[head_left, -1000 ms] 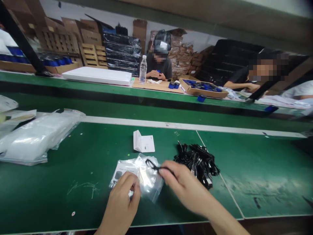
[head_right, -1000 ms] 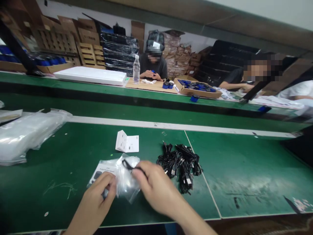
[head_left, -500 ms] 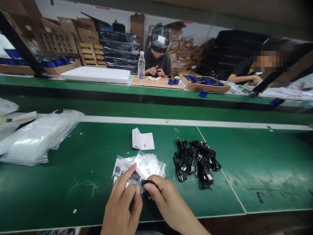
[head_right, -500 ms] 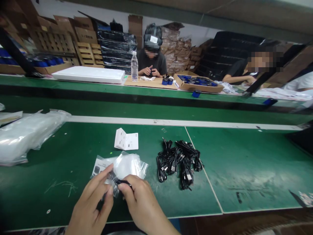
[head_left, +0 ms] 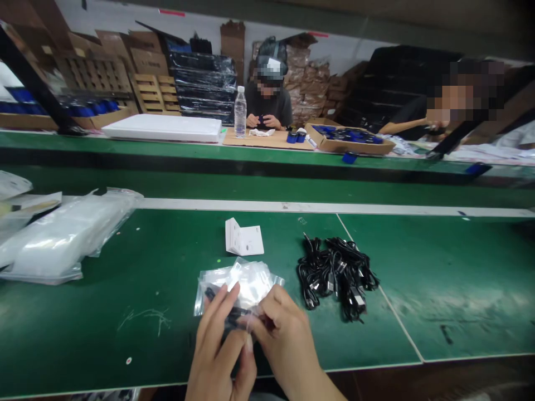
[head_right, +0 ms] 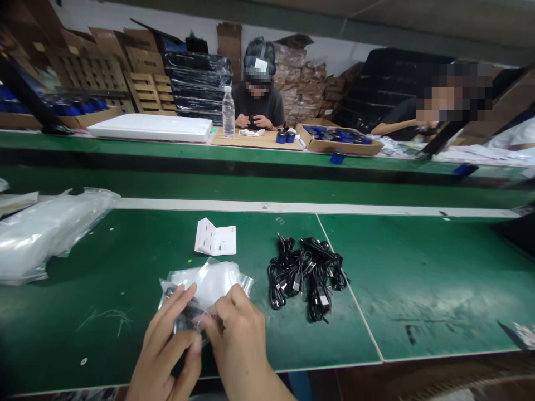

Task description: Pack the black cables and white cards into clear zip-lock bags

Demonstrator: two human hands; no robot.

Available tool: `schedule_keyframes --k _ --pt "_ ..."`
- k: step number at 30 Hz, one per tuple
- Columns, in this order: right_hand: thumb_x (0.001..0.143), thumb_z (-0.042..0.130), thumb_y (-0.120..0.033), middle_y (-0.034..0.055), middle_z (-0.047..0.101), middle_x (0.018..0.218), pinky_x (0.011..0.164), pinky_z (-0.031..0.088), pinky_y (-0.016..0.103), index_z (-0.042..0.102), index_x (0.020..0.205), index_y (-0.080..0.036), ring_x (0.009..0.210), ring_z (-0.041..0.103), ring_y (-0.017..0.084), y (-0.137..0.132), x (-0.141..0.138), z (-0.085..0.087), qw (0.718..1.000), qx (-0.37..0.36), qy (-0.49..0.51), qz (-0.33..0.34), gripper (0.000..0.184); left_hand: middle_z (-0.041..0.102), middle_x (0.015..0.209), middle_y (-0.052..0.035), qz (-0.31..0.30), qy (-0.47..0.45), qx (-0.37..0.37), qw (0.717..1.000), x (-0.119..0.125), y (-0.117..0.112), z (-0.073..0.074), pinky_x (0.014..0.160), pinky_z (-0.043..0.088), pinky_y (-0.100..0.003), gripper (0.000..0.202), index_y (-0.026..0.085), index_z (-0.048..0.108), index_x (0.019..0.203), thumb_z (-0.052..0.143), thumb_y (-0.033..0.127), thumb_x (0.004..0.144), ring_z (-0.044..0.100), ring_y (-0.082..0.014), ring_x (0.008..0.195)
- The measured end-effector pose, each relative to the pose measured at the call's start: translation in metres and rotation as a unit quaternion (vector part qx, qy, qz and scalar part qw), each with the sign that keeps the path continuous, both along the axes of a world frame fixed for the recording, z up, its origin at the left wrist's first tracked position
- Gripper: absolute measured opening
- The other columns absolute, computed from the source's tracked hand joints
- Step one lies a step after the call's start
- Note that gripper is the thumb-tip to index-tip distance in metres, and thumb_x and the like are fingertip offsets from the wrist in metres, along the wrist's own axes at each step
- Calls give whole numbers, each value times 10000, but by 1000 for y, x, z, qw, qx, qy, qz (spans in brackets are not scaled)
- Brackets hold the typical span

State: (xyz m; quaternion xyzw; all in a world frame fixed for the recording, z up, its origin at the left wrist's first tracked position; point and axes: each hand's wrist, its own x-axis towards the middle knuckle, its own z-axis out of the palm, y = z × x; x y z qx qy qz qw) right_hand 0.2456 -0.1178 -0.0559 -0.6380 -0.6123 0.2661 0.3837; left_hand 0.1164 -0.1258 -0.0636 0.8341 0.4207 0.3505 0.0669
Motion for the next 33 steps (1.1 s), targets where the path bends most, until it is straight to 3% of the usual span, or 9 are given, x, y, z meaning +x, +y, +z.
schedule_keyframes --k 2,5,8,10,13,16,19,27,33 --pt "694 661 -171 -28 480 694 531 350 234 479 695 -198 550 451 116 2 -5 -7 998 4 26 -53 183 401 1363 -148 -13 4 19 1000 1 -2 -2 1078 166 -532 204 205 440 707 415 22 793 270 -274 1338" --pt "701 644 -159 -59 484 612 501 347 205 478 729 -196 519 449 103 6 -2 -9 988 -65 139 14 173 499 1324 -121 -26 28 15 999 -6 2 1 1057 54 -634 177 219 461 705 437 70 796 350 -281 1306" --pt "679 661 -138 -92 407 486 427 272 179 424 562 -190 447 378 72 10 7 1 964 -136 200 108 270 567 1269 -147 -55 75 -91 991 -19 17 19 980 254 -661 256 219 549 936 627 323 715 541 -345 1132" --pt "686 645 -102 -87 442 492 444 280 177 457 550 -175 459 394 66 11 12 11 962 -144 183 142 243 684 1074 -112 -9 89 -223 971 -27 28 34 800 508 -480 600 199 521 1138 720 404 611 651 -314 934" --pt "817 527 -144 -42 551 604 554 361 198 574 665 -166 571 483 89 9 15 23 958 -119 194 172 161 732 815 14 6 67 -355 932 -32 40 47 611 543 -272 312 267 626 1022 613 402 741 689 -202 712" --pt "843 539 -269 5 601 771 648 421 237 608 921 -175 686 531 117 4 15 24 929 -126 317 145 140 733 759 31 14 -28 -337 941 -32 43 44 596 531 -212 191 273 686 828 563 413 784 685 -164 667" --pt "746 667 -299 -3 587 696 604 421 229 607 834 -159 624 520 113 2 14 18 913 -145 364 110 175 704 635 29 16 -105 -321 941 -28 39 36 518 505 -187 191 248 685 717 588 402 773 653 -143 557" --pt "771 622 -309 -29 523 569 523 358 216 584 655 -162 532 452 100 5 23 17 946 -107 303 40 191 602 545 45 116 -256 -379 881 -19 30 37 438 396 -177 259 213 639 722 575 460 765 519 -98 472" --pt "847 524 -251 -6 546 631 594 385 244 546 640 -175 611 499 131 3 25 23 981 -15 185 48 222 621 639 29 109 -262 -341 896 -21 31 30 476 406 -185 219 209 625 697 580 410 771 551 -115 557"
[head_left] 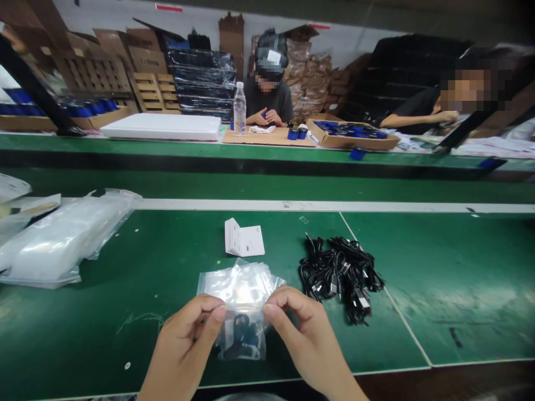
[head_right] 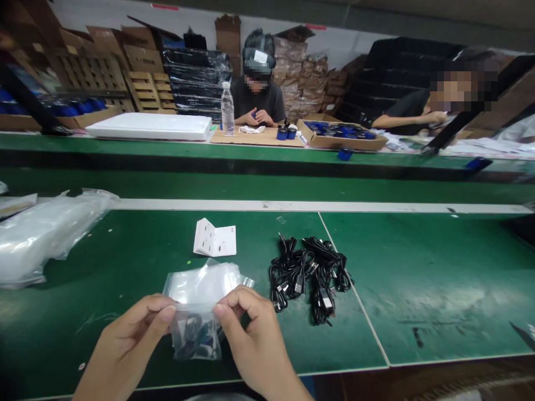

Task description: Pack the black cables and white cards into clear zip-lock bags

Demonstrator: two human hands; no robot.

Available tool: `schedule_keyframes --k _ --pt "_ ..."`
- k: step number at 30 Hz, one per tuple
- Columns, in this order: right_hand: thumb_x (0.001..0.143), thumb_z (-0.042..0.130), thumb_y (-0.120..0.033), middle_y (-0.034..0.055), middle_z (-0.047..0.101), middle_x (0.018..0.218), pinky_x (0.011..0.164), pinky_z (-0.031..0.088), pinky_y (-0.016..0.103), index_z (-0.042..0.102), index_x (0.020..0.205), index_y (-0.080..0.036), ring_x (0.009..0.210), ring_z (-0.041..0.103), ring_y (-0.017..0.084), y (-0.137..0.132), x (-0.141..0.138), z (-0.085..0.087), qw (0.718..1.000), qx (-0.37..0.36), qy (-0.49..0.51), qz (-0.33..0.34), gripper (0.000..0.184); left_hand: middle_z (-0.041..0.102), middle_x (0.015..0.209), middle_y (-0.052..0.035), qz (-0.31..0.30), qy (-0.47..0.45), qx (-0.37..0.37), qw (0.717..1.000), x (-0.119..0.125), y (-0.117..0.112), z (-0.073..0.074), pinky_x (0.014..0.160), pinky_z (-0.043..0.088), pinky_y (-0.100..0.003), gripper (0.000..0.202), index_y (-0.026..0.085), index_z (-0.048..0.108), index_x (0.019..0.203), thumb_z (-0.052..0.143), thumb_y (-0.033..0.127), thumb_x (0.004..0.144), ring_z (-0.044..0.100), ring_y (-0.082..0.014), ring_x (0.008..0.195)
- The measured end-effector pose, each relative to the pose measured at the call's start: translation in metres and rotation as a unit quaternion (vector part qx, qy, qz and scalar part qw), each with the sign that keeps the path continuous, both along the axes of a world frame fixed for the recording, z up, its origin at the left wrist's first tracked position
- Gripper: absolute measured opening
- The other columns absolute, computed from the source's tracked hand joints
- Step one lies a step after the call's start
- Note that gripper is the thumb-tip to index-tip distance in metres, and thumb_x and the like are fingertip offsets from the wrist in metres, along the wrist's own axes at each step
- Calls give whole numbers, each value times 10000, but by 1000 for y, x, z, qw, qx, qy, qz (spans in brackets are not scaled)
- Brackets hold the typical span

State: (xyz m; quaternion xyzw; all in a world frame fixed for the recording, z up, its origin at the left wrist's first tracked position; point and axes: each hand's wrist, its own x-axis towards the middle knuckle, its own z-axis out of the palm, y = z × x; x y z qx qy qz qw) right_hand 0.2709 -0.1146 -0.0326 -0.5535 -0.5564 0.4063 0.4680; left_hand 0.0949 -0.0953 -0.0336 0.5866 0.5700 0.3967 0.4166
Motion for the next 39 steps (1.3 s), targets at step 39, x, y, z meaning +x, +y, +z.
schedule_keyframes --k 39 --pt "884 487 -222 -5 523 701 608 401 236 552 752 -199 657 510 131 -5 -25 -11 995 95 40 -3 150 637 731 20 26 -29 78 996 13 -10 0 607 462 -181 199 240 639 729 532 374 830 586 -131 680"
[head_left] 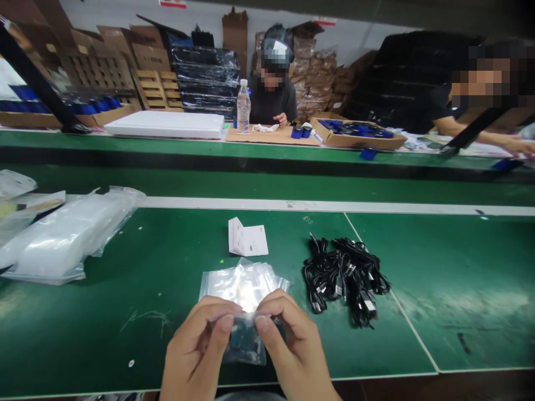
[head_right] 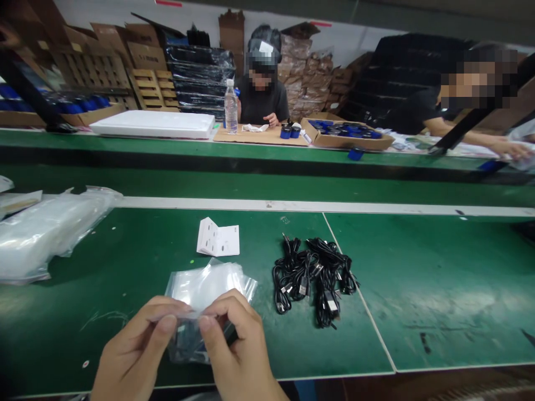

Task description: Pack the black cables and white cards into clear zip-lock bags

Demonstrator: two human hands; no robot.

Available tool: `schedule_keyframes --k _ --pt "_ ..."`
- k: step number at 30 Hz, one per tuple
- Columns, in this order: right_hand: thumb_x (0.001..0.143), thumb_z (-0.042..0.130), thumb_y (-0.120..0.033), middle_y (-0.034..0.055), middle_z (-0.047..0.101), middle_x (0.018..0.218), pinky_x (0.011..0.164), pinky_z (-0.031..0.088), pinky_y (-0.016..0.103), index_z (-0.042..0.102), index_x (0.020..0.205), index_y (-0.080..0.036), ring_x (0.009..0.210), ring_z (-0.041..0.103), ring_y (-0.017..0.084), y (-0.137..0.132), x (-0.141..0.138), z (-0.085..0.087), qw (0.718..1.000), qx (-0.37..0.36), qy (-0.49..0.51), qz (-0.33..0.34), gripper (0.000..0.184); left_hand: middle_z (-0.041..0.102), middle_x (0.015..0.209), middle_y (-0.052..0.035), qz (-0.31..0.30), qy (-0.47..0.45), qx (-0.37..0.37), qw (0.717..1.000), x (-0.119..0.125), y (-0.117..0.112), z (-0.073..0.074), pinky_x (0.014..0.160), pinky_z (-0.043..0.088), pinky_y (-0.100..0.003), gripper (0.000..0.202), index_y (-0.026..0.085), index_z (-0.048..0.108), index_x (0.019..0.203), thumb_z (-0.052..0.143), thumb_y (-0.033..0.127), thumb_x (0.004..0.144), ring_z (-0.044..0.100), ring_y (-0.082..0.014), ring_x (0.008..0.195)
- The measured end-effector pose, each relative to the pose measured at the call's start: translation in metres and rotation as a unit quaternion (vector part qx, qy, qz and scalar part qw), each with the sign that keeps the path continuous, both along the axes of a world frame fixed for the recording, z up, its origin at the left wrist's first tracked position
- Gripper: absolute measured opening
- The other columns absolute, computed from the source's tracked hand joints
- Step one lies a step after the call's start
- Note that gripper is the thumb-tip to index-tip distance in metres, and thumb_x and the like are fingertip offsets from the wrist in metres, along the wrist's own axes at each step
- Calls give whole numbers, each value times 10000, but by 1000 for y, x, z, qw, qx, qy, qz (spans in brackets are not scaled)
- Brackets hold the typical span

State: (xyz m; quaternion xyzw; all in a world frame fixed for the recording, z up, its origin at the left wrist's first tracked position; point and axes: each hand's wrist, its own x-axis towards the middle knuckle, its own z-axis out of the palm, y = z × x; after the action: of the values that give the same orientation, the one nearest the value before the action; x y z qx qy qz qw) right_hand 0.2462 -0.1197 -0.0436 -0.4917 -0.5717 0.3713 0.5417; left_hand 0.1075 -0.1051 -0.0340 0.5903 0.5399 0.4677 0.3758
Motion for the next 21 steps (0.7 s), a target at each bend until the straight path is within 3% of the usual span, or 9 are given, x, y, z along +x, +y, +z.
schedule_keyframes --k 6,10,15,21 --pt "843 541 -215 2 556 661 590 407 238 583 695 -182 631 534 136 1 6 8 999 -28 -33 6 157 662 738 18 -126 72 -17 989 -23 7 2 539 490 -141 142 249 673 769 557 304 828 629 -115 641" --pt "846 539 -222 8 567 660 595 408 245 575 677 -179 634 541 141 0 9 10 998 -37 -40 14 177 669 736 11 -135 96 -12 986 -30 10 2 510 493 -133 149 245 680 765 557 301 827 645 -120 645" --pt "852 523 -209 8 564 670 594 407 244 568 691 -178 638 536 138 -2 10 10 998 -25 -50 16 170 653 695 22 -138 88 -6 986 -27 8 5 547 494 -127 138 237 673 749 561 267 823 632 -102 613" --pt "825 546 -155 12 604 686 604 431 227 611 724 -167 651 574 129 -2 8 10 997 -31 -61 48 121 645 649 25 -163 84 -30 983 -23 8 9 484 470 -122 142 230 687 726 579 281 803 600 -92 546"
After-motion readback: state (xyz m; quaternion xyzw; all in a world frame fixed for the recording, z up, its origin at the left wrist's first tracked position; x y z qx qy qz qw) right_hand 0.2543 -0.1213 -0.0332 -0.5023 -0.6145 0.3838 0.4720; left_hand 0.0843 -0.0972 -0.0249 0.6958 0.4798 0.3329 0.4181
